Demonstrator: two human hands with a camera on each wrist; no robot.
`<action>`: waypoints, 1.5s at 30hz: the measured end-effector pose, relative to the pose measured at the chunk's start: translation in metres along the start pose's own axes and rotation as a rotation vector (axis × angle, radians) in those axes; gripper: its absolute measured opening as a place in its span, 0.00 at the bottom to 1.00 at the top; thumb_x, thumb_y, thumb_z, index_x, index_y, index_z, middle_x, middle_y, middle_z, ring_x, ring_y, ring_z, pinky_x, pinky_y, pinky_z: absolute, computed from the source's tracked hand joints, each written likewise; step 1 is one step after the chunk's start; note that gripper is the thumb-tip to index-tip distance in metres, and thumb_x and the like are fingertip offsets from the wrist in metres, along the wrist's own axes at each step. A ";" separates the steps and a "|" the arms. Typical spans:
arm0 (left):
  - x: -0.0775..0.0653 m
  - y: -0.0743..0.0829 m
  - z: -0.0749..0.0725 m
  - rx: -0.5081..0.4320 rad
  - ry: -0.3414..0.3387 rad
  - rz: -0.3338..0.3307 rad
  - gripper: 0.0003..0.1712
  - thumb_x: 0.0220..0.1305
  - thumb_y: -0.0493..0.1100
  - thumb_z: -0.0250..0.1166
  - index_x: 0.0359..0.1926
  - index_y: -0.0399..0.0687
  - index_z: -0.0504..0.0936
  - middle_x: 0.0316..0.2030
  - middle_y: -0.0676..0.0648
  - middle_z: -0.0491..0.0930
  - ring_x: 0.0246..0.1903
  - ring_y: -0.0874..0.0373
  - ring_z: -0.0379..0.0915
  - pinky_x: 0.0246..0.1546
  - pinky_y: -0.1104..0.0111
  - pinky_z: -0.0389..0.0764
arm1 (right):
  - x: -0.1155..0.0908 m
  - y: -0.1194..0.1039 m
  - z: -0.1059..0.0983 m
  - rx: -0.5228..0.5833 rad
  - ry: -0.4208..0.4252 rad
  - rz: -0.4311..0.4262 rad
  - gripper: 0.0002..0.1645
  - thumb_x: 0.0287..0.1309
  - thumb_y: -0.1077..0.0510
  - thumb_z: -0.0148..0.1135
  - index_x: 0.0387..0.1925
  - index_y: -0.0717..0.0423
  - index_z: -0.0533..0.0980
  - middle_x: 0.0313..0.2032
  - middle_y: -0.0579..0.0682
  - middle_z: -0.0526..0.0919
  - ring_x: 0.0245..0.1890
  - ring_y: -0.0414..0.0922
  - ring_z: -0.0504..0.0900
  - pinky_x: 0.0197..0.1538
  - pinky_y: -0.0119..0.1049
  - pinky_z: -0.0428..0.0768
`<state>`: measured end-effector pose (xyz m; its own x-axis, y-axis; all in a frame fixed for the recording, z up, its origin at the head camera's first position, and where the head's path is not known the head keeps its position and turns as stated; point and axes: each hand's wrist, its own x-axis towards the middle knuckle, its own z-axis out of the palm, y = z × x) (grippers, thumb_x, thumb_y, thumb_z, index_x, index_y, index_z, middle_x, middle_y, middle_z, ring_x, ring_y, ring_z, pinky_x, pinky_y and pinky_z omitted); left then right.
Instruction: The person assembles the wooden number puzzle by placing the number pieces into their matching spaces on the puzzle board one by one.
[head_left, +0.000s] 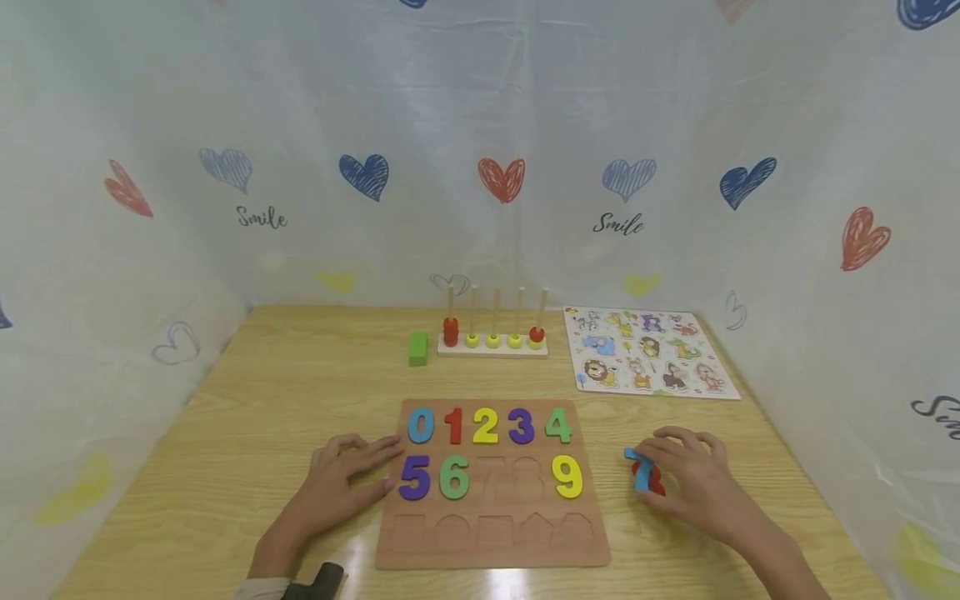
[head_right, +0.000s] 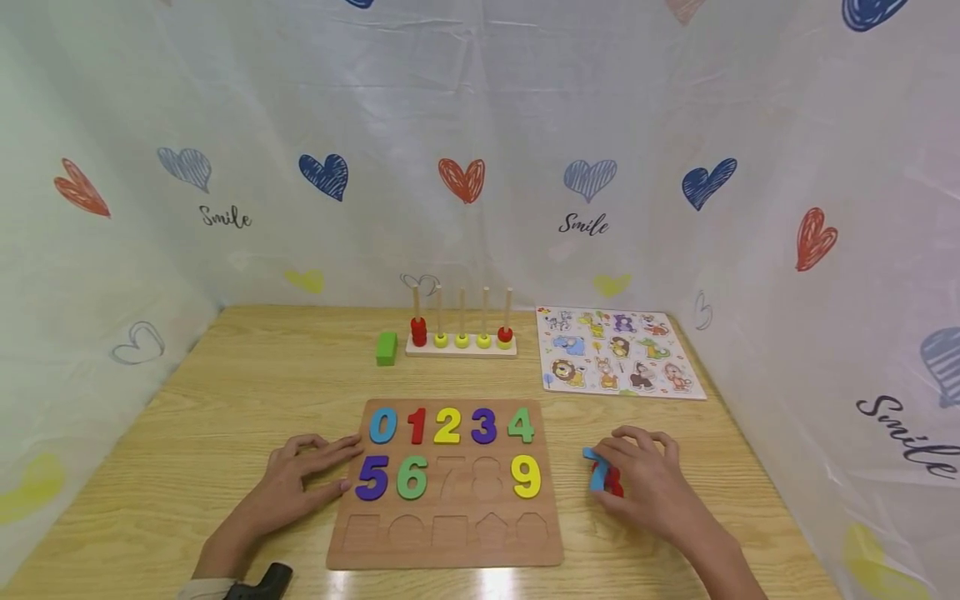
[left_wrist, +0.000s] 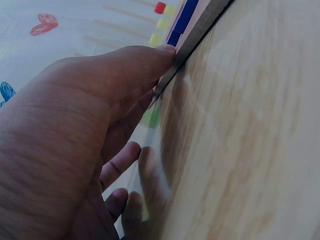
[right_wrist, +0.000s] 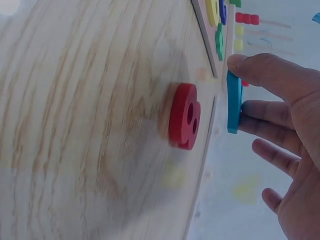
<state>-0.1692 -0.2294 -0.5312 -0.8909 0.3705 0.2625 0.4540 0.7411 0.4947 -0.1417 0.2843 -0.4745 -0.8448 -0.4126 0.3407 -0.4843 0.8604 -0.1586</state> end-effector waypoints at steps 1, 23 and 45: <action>0.000 0.000 0.000 0.004 -0.001 0.001 0.29 0.65 0.60 0.67 0.65 0.66 0.78 0.67 0.61 0.72 0.57 0.52 0.60 0.48 0.53 0.56 | 0.001 -0.001 0.000 -0.002 -0.007 0.000 0.28 0.40 0.50 0.83 0.47 0.48 0.84 0.46 0.42 0.85 0.57 0.53 0.71 0.54 0.64 0.57; 0.000 0.001 0.001 -0.014 -0.009 -0.011 0.28 0.64 0.61 0.66 0.65 0.66 0.78 0.67 0.60 0.72 0.57 0.53 0.60 0.49 0.52 0.56 | 0.018 -0.023 0.007 0.030 -0.033 -0.080 0.27 0.44 0.49 0.81 0.50 0.47 0.84 0.48 0.41 0.84 0.58 0.52 0.70 0.55 0.61 0.55; 0.000 0.001 0.001 -0.003 0.002 -0.010 0.28 0.64 0.60 0.67 0.64 0.65 0.79 0.66 0.60 0.73 0.57 0.52 0.60 0.50 0.52 0.56 | 0.037 -0.047 0.022 0.051 -0.045 -0.146 0.31 0.42 0.45 0.81 0.50 0.49 0.84 0.49 0.41 0.84 0.59 0.49 0.71 0.58 0.59 0.54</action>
<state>-0.1689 -0.2282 -0.5314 -0.8955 0.3616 0.2593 0.4448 0.7429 0.5002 -0.1548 0.2220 -0.4749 -0.7735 -0.5460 0.3218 -0.6125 0.7745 -0.1581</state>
